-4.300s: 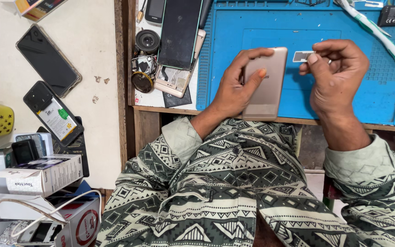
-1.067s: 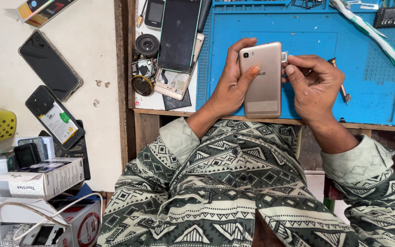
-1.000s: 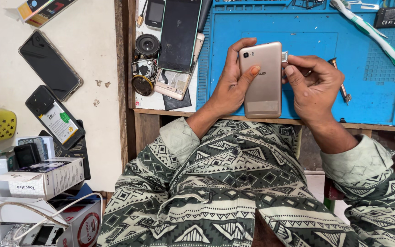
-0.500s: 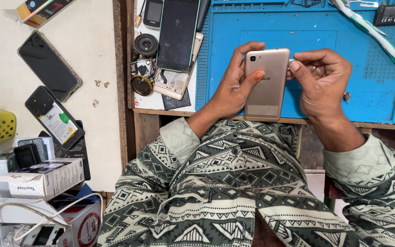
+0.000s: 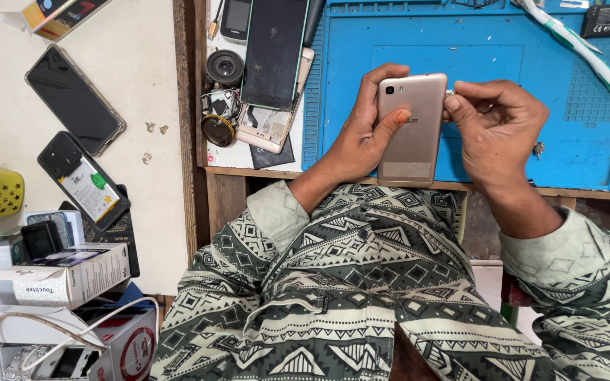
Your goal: The person repairs a smartphone at a workbench. They use a screwdriver on the exposed internals of an opened phone, detach the back cover and battery, work on the frame, then reassemble the phone and insert the SIM tray into the side of the device.
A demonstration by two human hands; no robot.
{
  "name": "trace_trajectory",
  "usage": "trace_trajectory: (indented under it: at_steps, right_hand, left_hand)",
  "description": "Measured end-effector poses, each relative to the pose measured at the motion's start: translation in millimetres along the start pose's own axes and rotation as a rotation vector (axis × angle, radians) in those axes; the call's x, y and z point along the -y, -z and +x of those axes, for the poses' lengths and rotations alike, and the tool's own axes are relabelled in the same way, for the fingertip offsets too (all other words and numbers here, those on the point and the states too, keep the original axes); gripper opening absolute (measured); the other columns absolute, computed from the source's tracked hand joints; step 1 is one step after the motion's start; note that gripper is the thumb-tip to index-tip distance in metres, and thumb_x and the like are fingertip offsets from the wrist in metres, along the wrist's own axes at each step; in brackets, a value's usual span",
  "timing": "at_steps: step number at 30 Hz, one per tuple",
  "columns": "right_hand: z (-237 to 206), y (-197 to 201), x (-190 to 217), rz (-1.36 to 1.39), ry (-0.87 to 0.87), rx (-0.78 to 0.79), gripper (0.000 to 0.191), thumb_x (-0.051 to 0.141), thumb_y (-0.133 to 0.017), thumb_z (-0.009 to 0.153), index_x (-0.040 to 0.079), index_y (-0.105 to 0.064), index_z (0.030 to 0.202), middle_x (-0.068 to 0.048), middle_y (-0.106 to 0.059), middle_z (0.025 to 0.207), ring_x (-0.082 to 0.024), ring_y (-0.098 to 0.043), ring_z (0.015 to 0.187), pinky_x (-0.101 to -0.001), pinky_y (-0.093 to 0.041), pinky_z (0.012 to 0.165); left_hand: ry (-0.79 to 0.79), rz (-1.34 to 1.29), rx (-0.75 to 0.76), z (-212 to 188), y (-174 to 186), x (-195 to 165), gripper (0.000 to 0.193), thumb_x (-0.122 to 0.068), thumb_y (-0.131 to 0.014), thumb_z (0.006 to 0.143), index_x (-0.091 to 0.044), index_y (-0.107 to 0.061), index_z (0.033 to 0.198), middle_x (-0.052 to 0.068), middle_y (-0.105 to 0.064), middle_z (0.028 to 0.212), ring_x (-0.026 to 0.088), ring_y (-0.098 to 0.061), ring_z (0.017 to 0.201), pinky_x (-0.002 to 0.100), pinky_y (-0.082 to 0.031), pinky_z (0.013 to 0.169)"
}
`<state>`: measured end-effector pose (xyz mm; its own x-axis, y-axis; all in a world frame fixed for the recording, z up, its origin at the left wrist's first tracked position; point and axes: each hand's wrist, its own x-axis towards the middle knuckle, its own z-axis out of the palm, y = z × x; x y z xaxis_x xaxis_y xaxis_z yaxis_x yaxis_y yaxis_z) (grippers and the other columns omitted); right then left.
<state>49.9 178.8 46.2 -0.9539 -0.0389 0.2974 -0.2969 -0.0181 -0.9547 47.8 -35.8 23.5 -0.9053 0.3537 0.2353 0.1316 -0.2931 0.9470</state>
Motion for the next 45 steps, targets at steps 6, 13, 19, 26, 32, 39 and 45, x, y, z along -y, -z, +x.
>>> trace_trajectory:
  at_steps: [6,13,19,26,32,39,45]
  right_hand:
    - [4,2,8,0.110,-0.051,0.055,0.030,0.006,-0.075,0.108,-0.004,-0.060,0.132,-0.014,-0.072,0.099,-0.016,-0.074,0.088,-0.0271,-0.065,0.083]
    - [8,-6,22,-0.028,0.064,0.138,0.027,0.010,-0.073,0.110,-0.003,-0.061,0.131,-0.015,-0.069,0.118,-0.021,-0.072,0.106,-0.0297,-0.064,0.092]
    - [17,1,29,-0.242,0.289,0.347,0.026,0.012,-0.079,0.095,0.002,-0.071,0.118,-0.016,-0.072,0.115,-0.023,-0.070,0.107,-0.0270,-0.057,0.089]
    - [10,10,15,-0.269,0.313,0.356,0.021,0.018,-0.080,0.099,0.002,-0.073,0.112,-0.013,-0.076,0.103,-0.020,-0.076,0.093,-0.0254,-0.059,0.079]
    - [9,19,7,-0.031,0.207,0.108,0.024,0.018,-0.081,0.106,-0.001,-0.067,0.112,-0.013,-0.071,0.106,-0.017,-0.073,0.090,-0.0254,-0.064,0.079]
    - [-6,-2,-3,0.054,0.092,0.028,0.025,0.012,-0.081,0.107,-0.002,-0.062,0.115,-0.013,-0.068,0.107,-0.015,-0.071,0.089,-0.0232,-0.062,0.078]
    - [-16,-21,6,-0.112,0.251,0.064,0.035,0.012,-0.084,0.100,-0.001,-0.060,0.123,-0.016,-0.063,0.111,-0.014,-0.068,0.094,-0.0234,-0.060,0.080]
  left_hand:
    - [0.073,-0.265,-0.067,5,1,1,0.053,-0.021,-0.057,0.113,-0.016,-0.028,0.157,0.015,-0.059,0.131,0.017,-0.061,0.118,0.034,-0.055,0.106]
    - [0.404,-0.589,0.102,6,13,-2,0.051,-0.030,-0.057,0.112,-0.013,-0.041,0.157,0.014,-0.064,0.121,0.015,-0.069,0.091,0.025,-0.060,0.070]
    - [0.588,-0.746,0.240,4,13,-3,0.058,-0.026,-0.053,0.111,-0.009,-0.030,0.161,0.013,-0.068,0.107,0.012,-0.066,0.074,0.022,-0.054,0.060]
    - [0.606,-0.869,0.343,8,10,-18,0.061,-0.022,-0.054,0.110,-0.008,-0.026,0.162,0.017,-0.071,0.111,0.012,-0.064,0.071,0.022,-0.052,0.058]
    - [0.398,-1.201,0.209,19,13,-26,0.071,-0.029,-0.058,0.100,-0.001,-0.027,0.158,0.024,-0.059,0.147,0.032,-0.056,0.139,0.047,-0.051,0.115]
    - [0.045,-0.597,0.051,6,2,2,0.058,-0.005,-0.081,0.092,-0.010,-0.053,0.143,0.010,-0.063,0.141,0.026,-0.054,0.143,0.045,-0.046,0.123]
    - [0.085,-0.567,-0.121,-4,6,16,0.027,0.003,-0.083,0.089,-0.002,-0.069,0.111,0.015,-0.073,0.114,0.029,-0.071,0.118,0.045,-0.060,0.107]
